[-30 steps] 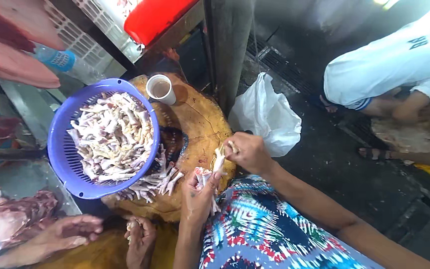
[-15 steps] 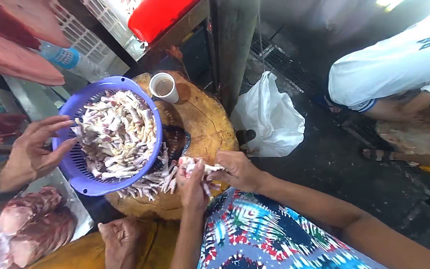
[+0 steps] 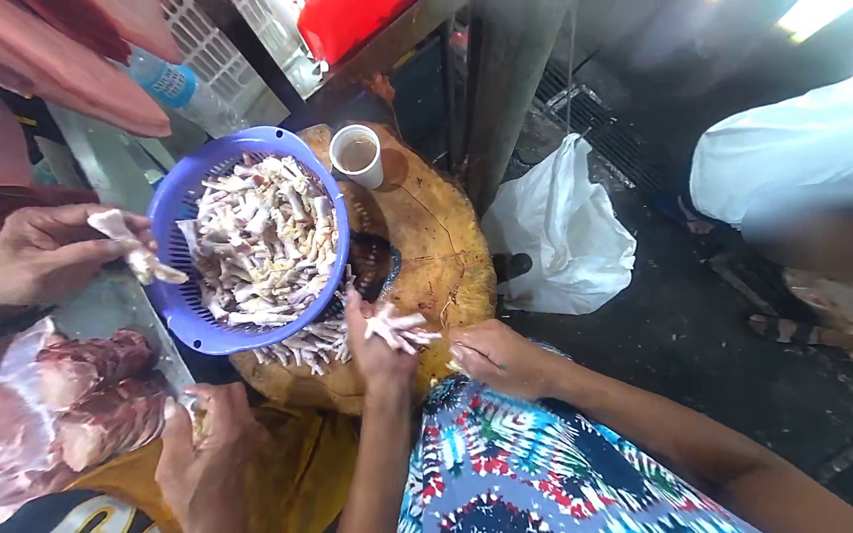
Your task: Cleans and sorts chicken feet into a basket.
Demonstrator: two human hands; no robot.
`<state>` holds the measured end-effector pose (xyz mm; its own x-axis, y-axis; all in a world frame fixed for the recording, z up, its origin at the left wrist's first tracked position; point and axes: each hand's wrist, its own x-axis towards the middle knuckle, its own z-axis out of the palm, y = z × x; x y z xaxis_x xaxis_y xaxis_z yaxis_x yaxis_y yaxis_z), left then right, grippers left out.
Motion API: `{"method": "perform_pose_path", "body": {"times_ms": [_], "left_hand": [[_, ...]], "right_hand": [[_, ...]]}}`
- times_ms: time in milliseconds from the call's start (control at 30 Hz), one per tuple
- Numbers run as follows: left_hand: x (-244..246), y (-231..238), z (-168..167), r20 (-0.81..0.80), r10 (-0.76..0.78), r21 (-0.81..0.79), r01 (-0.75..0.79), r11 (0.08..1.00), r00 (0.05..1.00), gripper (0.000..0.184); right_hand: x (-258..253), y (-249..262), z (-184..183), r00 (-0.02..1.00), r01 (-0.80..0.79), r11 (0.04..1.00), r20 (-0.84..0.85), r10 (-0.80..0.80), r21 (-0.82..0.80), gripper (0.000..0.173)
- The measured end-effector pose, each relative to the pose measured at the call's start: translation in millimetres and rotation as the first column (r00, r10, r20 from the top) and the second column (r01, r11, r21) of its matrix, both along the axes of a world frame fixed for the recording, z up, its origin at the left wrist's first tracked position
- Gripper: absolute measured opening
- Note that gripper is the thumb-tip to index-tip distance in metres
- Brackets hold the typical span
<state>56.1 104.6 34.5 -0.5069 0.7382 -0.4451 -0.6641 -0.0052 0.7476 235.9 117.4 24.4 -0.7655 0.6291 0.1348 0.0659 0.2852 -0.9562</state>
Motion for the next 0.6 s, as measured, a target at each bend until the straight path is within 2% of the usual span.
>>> {"method": "perform_pose_path", "body": {"times_ms": [100, 167, 200, 267, 300, 367, 400, 433, 467, 500, 533, 567, 600], "left_hand": [[-19, 1, 0, 0.034, -0.004, 0.025, 0.003, 1.0, 0.999, 0.051], [-19, -2, 9, 0.204, -0.113, 0.077, 0.099, 0.992, 0.972, 0.042], [-18, -5, 10, 0.341, -0.188, 0.152, 0.144, 0.978, 0.921, 0.034], [-23, -13, 6, 0.513, -0.355, 0.334, 0.199, 0.921, 0.781, 0.025], [-28, -17, 4, 0.529, -0.412, 0.392, 0.216, 0.894, 0.742, 0.027], [-37, -22, 8, 0.538, -0.444, 0.459, 0.194, 0.867, 0.716, 0.034], [-42, -22, 12, 0.539, -0.449, 0.483, 0.176, 0.858, 0.712, 0.039], [-47, -22, 15, 0.533, -0.475, 0.528, 0.164, 0.834, 0.701, 0.04], [-53, -22, 18, 0.501, -0.504, 0.573, 0.167, 0.802, 0.704, 0.04], [-61, -23, 21, 0.462, -0.525, 0.606, 0.177, 0.775, 0.715, 0.038], [-67, -22, 25, 0.423, -0.53, 0.619, 0.193, 0.762, 0.735, 0.035], [-73, -20, 31, 0.377, -0.522, 0.61, 0.219, 0.761, 0.765, 0.03], [-77, -17, 40, 0.308, -0.465, 0.553, 0.241, 0.797, 0.83, 0.026]], "right_hand": [[10, 1, 2, 0.996, 0.085, 0.996, 0.015, -0.085, -0.019, 0.034], [22, 12, 10, 0.947, 0.316, 0.947, 0.04, -0.319, 0.065, 0.035], [35, 19, 14, 0.877, 0.478, 0.87, -0.007, -0.48, 0.12, 0.032], [71, 39, 22, 0.634, 0.772, 0.62, -0.212, -0.743, 0.139, 0.022], [91, 51, 23, 0.474, 0.878, 0.465, -0.342, -0.811, 0.115, 0.02], [131, 72, 17, 0.182, 0.983, 0.155, -0.537, -0.823, 0.094, 0.023], [147, 82, 7, 0.097, 0.991, 0.026, -0.572, -0.814, 0.131, 0.025], [161, 87, -11, 0.096, 0.971, -0.033, -0.514, -0.852, 0.235, 0.028], [173, 86, -35, 0.188, 0.915, 0.054, -0.305, -0.934, 0.399, 0.035], [181, 83, -56, 0.324, 0.814, 0.307, 0.053, -0.944, 0.492, 0.043], [186, 82, -73, 0.448, 0.674, 0.603, 0.412, -0.793, 0.427, 0.048], [188, 84, -88, 0.481, 0.567, 0.764, 0.63, -0.61, 0.307, 0.052], [184, 81, -98, 0.461, 0.548, 0.799, 0.708, -0.535, 0.247, 0.052]]}}
